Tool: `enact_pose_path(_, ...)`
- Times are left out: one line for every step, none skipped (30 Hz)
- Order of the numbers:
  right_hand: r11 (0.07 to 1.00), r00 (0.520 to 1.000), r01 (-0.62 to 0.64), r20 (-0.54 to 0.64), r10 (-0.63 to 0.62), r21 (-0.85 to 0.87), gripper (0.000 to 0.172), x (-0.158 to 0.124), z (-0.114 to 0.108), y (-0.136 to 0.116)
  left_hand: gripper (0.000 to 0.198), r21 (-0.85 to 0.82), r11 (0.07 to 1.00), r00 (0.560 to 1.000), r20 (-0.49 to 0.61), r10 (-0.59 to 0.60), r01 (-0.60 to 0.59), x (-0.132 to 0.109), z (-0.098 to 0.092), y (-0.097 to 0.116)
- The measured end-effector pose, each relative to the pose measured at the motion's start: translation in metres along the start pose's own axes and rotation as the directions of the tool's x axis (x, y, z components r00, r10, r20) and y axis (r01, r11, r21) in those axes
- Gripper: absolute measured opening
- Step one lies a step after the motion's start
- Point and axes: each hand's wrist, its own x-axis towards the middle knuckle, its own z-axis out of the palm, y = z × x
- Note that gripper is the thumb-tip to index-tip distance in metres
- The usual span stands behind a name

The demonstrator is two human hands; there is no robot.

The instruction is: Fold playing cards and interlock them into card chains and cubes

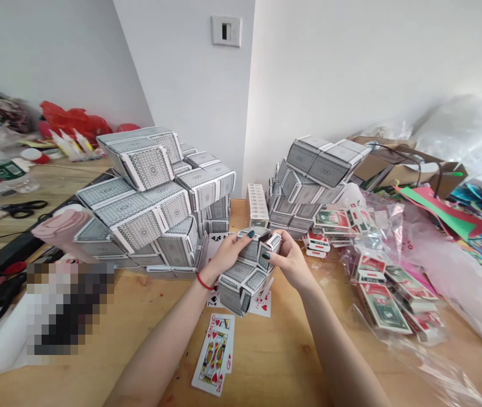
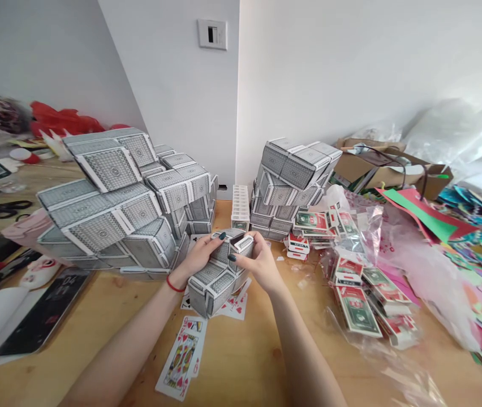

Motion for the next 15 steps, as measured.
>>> enact_pose_path(1.000, 1.000, -0.008, 0.001, 0.008, -0.006, 0.041, -0.0001, 0.0005, -0.0002, 0.027, -0.016, 1.000, 1.000, 0.003, -0.013, 0.013, -0.0003, -0.0001, -0.0001)
enact_pose_path(1.000, 1.000, -0.016, -0.001, 0.015, -0.013, 0.041, -0.0002, 0.0011, -0.0006, 0.025, -0.033, 0.999, 1.000, 0.010, -0.024, 0.024, -0.0007, -0.0004, -0.0003)
enact_pose_path(1.000, 1.000, -0.022, -0.005, 0.022, -0.020, 0.041, -0.0002, 0.0015, -0.0009, 0.024, -0.050, 0.998, 0.999, 0.020, -0.029, 0.030, -0.0010, -0.0008, -0.0006)
enact_pose_path(0.999, 1.000, -0.026, -0.010, 0.026, -0.028, 0.041, -0.0001, 0.0017, -0.0011, 0.023, -0.070, 0.997, 0.999, 0.030, -0.030, 0.033, -0.0012, -0.0015, -0.0011)
enact_pose_path(0.999, 0.999, -0.029, -0.017, 0.029, -0.035, 0.041, 0.0000, 0.0017, -0.0012, 0.022, -0.094, 0.995, 0.999, 0.041, -0.029, 0.032, -0.0012, -0.0022, -0.0018)
enact_pose_path(0.999, 0.999, -0.030, -0.026, 0.029, -0.043, 0.041, 0.0002, 0.0015, -0.0011, 0.021, -0.120, 0.992, 0.998, 0.054, -0.025, 0.032, -0.0012, -0.0031, -0.0027)
enact_pose_path(0.998, 0.999, -0.029, -0.038, 0.027, -0.051, 0.041, 0.0004, 0.0011, -0.0010, 0.020, -0.144, 0.989, 0.997, 0.067, -0.023, 0.032, -0.0010, -0.0041, -0.0037)
enact_pose_path(0.998, 0.998, -0.026, -0.051, 0.023, -0.058, 0.041, 0.0007, 0.0005, -0.0007, 0.019, -0.166, 0.986, 0.997, 0.077, -0.021, 0.034, -0.0008, -0.0051, -0.0048)
enact_pose_path(0.998, 0.998, -0.023, -0.062, 0.019, -0.063, 0.041, 0.0009, -0.0002, -0.0005, 0.019, -0.183, 0.982, 0.996, 0.084, -0.021, 0.036, -0.0005, -0.0060, -0.0058)
enact_pose_path(0.998, 0.997, -0.021, -0.071, 0.016, -0.066, 0.040, 0.0010, -0.0007, -0.0002, 0.018, -0.195, 0.980, 0.996, 0.089, -0.022, 0.039, -0.0002, -0.0068, -0.0067)
enact_pose_path(0.998, 0.997, -0.020, -0.076, 0.015, -0.066, 0.040, 0.0011, -0.0011, 0.0000, 0.018, -0.203, 0.978, 0.996, 0.091, -0.024, 0.042, -0.0001, -0.0073, -0.0073)
enact_pose_path(0.998, 0.997, -0.018, -0.076, 0.013, -0.065, 0.039, 0.0012, -0.0014, 0.0002, 0.017, -0.208, 0.977, 0.996, 0.090, -0.027, 0.045, 0.0000, -0.0077, -0.0076)
enact_pose_path(0.998, 0.997, -0.016, -0.074, 0.011, -0.064, 0.039, 0.0012, -0.0014, 0.0003, 0.017, -0.212, 0.976, 0.996, 0.090, -0.030, 0.048, 0.0001, -0.0078, -0.0077)
enact_pose_path(0.998, 0.997, -0.014, -0.073, 0.009, -0.065, 0.038, 0.0011, -0.0013, 0.0003, 0.017, -0.214, 0.975, 0.995, 0.091, -0.032, 0.051, 0.0000, -0.0078, -0.0075)
enact_pose_path(0.998, 0.997, -0.013, -0.073, 0.009, -0.066, 0.038, 0.0010, -0.0011, 0.0002, 0.016, -0.216, 0.975, 0.995, 0.093, -0.034, 0.053, 0.0000, -0.0076, -0.0072)
